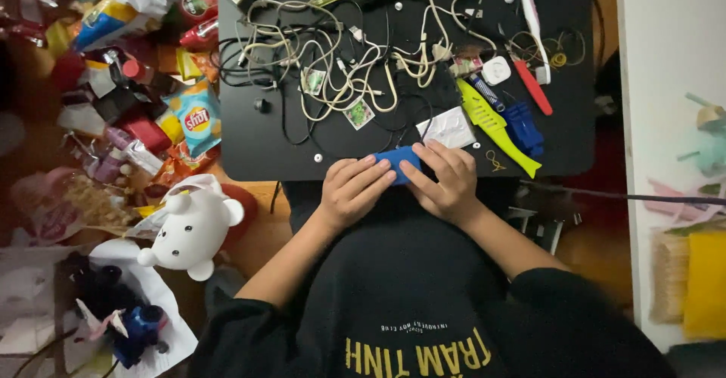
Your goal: The person is untangling a large group of cables and plugging individual connectors into a small blue electronic hub on a desk.
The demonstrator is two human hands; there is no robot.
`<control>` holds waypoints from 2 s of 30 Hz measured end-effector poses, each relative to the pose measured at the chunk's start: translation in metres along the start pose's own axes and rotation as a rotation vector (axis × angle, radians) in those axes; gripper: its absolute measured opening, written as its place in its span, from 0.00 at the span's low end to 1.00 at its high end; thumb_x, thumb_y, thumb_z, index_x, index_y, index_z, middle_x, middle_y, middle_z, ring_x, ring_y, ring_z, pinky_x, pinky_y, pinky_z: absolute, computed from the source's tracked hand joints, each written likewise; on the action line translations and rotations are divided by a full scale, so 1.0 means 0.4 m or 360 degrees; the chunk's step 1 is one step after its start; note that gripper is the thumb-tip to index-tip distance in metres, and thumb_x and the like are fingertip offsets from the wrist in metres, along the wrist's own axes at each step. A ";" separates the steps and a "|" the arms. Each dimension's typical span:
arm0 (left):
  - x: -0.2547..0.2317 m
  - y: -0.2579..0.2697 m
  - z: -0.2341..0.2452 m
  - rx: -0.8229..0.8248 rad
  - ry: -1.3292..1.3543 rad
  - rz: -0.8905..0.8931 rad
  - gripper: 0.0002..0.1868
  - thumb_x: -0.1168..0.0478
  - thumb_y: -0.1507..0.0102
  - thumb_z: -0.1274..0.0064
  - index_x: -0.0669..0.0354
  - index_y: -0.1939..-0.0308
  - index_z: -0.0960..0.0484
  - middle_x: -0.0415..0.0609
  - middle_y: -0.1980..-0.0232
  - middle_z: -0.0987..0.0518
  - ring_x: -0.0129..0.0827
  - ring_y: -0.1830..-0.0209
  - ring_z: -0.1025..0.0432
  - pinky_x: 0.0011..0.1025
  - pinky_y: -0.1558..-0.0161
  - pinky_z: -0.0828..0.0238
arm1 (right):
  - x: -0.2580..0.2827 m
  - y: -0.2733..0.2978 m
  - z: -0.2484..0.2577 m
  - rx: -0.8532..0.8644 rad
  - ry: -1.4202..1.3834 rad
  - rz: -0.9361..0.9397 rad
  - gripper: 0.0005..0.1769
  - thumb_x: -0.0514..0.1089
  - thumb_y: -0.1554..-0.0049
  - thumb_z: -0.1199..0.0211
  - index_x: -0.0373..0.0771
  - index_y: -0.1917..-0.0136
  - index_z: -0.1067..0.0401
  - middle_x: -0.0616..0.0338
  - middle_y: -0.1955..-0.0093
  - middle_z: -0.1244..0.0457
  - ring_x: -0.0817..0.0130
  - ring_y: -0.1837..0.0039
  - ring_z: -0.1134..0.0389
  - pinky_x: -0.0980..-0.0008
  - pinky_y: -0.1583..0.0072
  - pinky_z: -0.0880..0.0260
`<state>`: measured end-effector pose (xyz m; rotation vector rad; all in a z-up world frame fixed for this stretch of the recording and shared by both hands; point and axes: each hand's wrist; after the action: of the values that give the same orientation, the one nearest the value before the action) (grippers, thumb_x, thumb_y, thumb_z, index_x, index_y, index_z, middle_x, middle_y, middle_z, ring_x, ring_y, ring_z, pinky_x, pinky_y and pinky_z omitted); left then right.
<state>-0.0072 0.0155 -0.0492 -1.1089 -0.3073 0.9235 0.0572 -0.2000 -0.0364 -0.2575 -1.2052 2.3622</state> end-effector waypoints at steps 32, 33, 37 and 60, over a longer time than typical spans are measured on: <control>-0.040 -0.079 -0.021 0.0102 0.0283 -0.0168 0.04 0.61 0.34 0.41 0.53 0.56 0.13 0.54 0.51 0.15 0.46 0.56 0.20 0.40 0.54 0.23 | -0.089 -0.064 0.384 0.1065 -0.1009 -0.1291 0.27 0.48 0.58 0.18 0.39 0.50 0.27 0.42 0.51 0.29 0.39 0.48 0.25 0.46 0.48 0.27; -0.027 -0.046 -0.029 0.0091 0.0243 -0.0152 0.03 0.62 0.34 0.41 0.52 0.60 0.13 0.52 0.53 0.15 0.43 0.60 0.21 0.39 0.58 0.24 | -0.106 -0.088 0.428 0.1221 -0.0825 -0.1430 0.28 0.48 0.58 0.19 0.37 0.47 0.25 0.37 0.50 0.29 0.33 0.47 0.26 0.41 0.48 0.27; -0.044 -0.102 0.009 0.0205 0.0255 -0.0100 0.04 0.71 0.34 0.39 0.62 0.58 0.19 0.54 0.59 0.21 0.41 0.66 0.29 0.37 0.65 0.31 | -0.178 -0.080 0.513 0.1926 -0.0152 -0.1800 0.31 0.61 0.54 0.28 0.56 0.38 0.24 0.63 0.44 0.35 0.63 0.46 0.33 0.65 0.49 0.32; -0.031 -0.048 -0.032 0.0119 0.0100 0.0011 0.06 0.66 0.43 0.32 0.52 0.67 0.15 0.42 0.67 0.19 0.33 0.72 0.27 0.30 0.64 0.27 | -0.373 0.488 0.300 0.1350 0.0764 -0.2170 0.32 0.65 0.48 0.30 0.36 0.45 0.18 0.40 0.46 0.30 0.44 0.40 0.28 0.52 0.42 0.25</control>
<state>0.0024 -0.0047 -0.0355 -1.0682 -0.2159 0.8975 0.0792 -0.4567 -0.1282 0.2316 0.0503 1.2377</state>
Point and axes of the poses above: each hand's wrist, its own y-axis away from the middle knuckle, its own z-axis out of the back of the hand, x = y × z
